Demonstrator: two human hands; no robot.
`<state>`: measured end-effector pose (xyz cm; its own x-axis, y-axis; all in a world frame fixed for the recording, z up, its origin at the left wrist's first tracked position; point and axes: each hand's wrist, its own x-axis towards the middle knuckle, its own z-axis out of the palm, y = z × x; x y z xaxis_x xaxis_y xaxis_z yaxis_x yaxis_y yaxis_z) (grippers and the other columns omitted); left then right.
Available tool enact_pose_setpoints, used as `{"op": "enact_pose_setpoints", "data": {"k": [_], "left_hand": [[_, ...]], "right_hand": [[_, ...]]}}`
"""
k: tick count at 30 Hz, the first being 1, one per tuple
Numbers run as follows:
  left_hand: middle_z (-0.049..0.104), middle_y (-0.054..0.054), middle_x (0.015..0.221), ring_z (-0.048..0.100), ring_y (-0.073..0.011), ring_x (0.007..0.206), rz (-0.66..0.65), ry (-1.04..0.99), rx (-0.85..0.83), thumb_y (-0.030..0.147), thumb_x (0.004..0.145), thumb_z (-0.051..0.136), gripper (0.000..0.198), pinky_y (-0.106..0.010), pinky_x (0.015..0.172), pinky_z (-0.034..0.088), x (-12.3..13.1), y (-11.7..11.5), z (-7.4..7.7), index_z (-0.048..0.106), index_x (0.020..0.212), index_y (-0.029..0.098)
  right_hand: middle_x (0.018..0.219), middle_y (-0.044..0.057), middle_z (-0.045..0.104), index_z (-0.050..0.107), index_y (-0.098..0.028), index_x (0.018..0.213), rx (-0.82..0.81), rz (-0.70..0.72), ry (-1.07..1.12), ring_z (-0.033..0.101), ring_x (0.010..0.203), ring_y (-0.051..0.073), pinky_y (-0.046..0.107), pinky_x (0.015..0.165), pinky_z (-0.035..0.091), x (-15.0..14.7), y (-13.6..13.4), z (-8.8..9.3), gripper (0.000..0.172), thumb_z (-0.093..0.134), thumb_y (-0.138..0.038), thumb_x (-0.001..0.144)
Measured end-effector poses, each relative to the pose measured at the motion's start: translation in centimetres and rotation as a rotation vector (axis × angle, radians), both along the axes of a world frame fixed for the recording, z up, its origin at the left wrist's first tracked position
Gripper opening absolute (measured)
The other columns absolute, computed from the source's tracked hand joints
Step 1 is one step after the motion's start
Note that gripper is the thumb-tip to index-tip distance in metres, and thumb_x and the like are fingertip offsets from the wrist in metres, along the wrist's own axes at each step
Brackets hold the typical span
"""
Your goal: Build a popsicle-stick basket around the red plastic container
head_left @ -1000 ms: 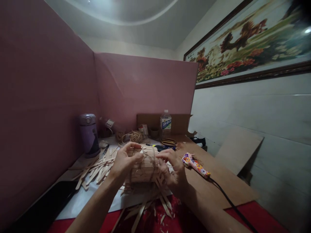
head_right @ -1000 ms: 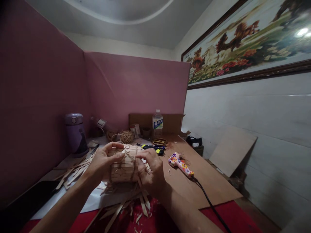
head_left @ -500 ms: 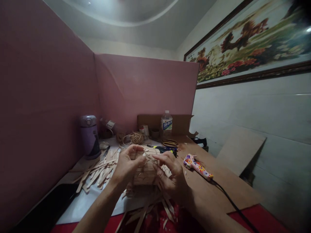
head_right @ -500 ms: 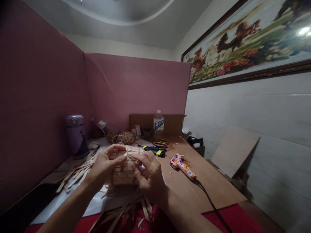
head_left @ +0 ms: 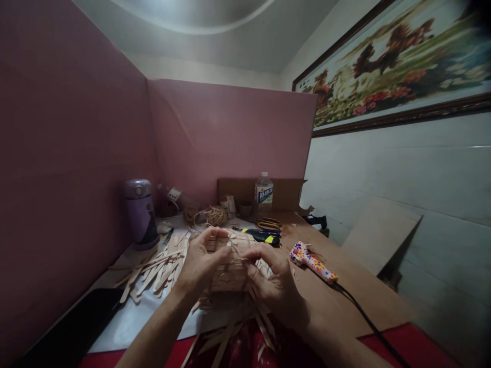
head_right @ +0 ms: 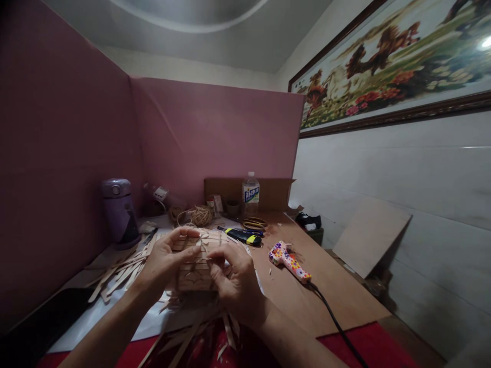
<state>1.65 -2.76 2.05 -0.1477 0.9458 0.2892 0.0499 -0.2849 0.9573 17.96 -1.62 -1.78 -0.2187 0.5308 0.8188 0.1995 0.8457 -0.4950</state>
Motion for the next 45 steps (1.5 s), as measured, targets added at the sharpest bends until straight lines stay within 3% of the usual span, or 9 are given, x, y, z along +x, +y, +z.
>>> {"op": "enact_pose_setpoints", "data": {"k": [5, 9, 12, 16, 19, 22, 24, 31, 45], "left_hand": [[0.064, -0.001, 0.069, 0.057, -0.0143, 0.064, 0.011, -0.024, -0.006, 0.029, 0.053, 0.076, 0.036, -0.024, 0.058, 0.046, 0.2, 0.0, 0.2, 0.062, 0.083, 0.015], [0.063, 0.000, 0.069, 0.056, -0.0135, 0.062, 0.015, -0.027, -0.016, 0.028, 0.053, 0.076, 0.035, -0.023, 0.057, 0.045, 0.3, -0.2, 0.3, 0.062, 0.083, 0.015], [0.064, 0.000, 0.071, 0.056, -0.0131, 0.064, 0.005, -0.026, -0.020, 0.028, 0.056, 0.075, 0.035, -0.022, 0.058, 0.045, 0.4, -0.4, 0.3, 0.060, 0.085, 0.016], [0.064, 0.000, 0.072, 0.056, -0.0132, 0.065, 0.000, -0.023, -0.028, 0.029, 0.058, 0.075, 0.035, -0.022, 0.059, 0.046, 0.4, -0.5, 0.3, 0.059, 0.087, 0.016], [0.063, 0.001, 0.070, 0.056, -0.0129, 0.064, -0.006, -0.009, -0.033, 0.029, 0.058, 0.075, 0.036, -0.022, 0.058, 0.045, 0.3, -0.4, 0.2, 0.060, 0.087, 0.016], [0.064, 0.000, 0.071, 0.057, -0.0133, 0.064, -0.006, -0.028, -0.022, 0.030, 0.056, 0.076, 0.036, -0.022, 0.058, 0.045, 0.2, -0.2, 0.2, 0.060, 0.086, 0.015], [0.064, 0.000, 0.070, 0.057, -0.0133, 0.063, -0.003, -0.045, -0.019, 0.030, 0.054, 0.077, 0.037, -0.022, 0.057, 0.045, 0.2, -0.2, 0.2, 0.061, 0.085, 0.015], [0.066, -0.002, 0.072, 0.059, -0.0150, 0.064, 0.011, -0.044, 0.002, 0.028, 0.053, 0.077, 0.035, -0.024, 0.057, 0.047, 0.4, -0.1, 0.2, 0.063, 0.082, 0.015], [0.066, -0.001, 0.070, 0.059, -0.0150, 0.064, 0.069, 0.033, 0.029, 0.028, 0.052, 0.075, 0.034, -0.024, 0.058, 0.046, 0.3, 0.1, 0.1, 0.065, 0.082, 0.015]], "right_hand": [[0.086, 0.001, 0.068, 0.067, -0.024, 0.091, 0.002, 0.066, 0.078, 0.062, 0.084, 0.017, 0.031, 0.078, 0.047, 0.3, 0.1, 0.2, 0.021, 0.058, -0.009, 0.079], [0.091, 0.003, 0.067, 0.068, -0.023, 0.094, -0.042, 0.126, 0.101, 0.062, 0.088, 0.018, 0.033, 0.081, 0.047, 0.4, -0.4, 0.9, 0.019, 0.053, -0.016, 0.085], [0.081, 0.002, 0.066, 0.070, -0.022, 0.085, -0.124, 0.117, 0.139, 0.061, 0.080, 0.017, 0.030, 0.076, 0.047, 0.1, -0.5, 1.0, 0.012, 0.059, -0.026, 0.086], [0.070, 0.000, 0.064, 0.067, -0.020, 0.071, -0.287, 0.071, 0.221, 0.058, 0.069, 0.014, 0.026, 0.066, 0.045, -0.6, -0.2, 0.7, 0.015, 0.067, -0.030, 0.081], [0.074, 0.000, 0.066, 0.064, -0.019, 0.077, -0.359, 0.126, 0.300, 0.061, 0.072, 0.015, 0.026, 0.067, 0.048, -0.8, 0.1, 0.6, 0.012, 0.069, -0.030, 0.079], [0.079, 0.001, 0.070, 0.062, -0.020, 0.092, -0.436, 0.208, 0.364, 0.066, 0.076, 0.017, 0.028, 0.068, 0.051, -0.8, 0.3, 0.6, 0.021, 0.071, -0.032, 0.077], [0.080, 0.002, 0.070, 0.063, -0.020, 0.092, -0.453, 0.187, 0.345, 0.065, 0.075, 0.018, 0.029, 0.068, 0.050, -0.5, 0.5, 0.5, 0.022, 0.072, -0.033, 0.076], [0.077, 0.001, 0.065, 0.069, -0.021, 0.080, -0.243, -0.009, 0.172, 0.056, 0.073, 0.016, 0.029, 0.069, 0.044, 0.4, 0.6, 0.4, 0.007, 0.063, -0.026, 0.082], [0.084, 0.004, 0.064, 0.064, -0.022, 0.087, 0.137, -0.183, -0.073, 0.054, 0.083, 0.020, 0.034, 0.073, 0.044, 0.7, 0.3, 0.5, 0.012, 0.055, -0.013, 0.086]]}}
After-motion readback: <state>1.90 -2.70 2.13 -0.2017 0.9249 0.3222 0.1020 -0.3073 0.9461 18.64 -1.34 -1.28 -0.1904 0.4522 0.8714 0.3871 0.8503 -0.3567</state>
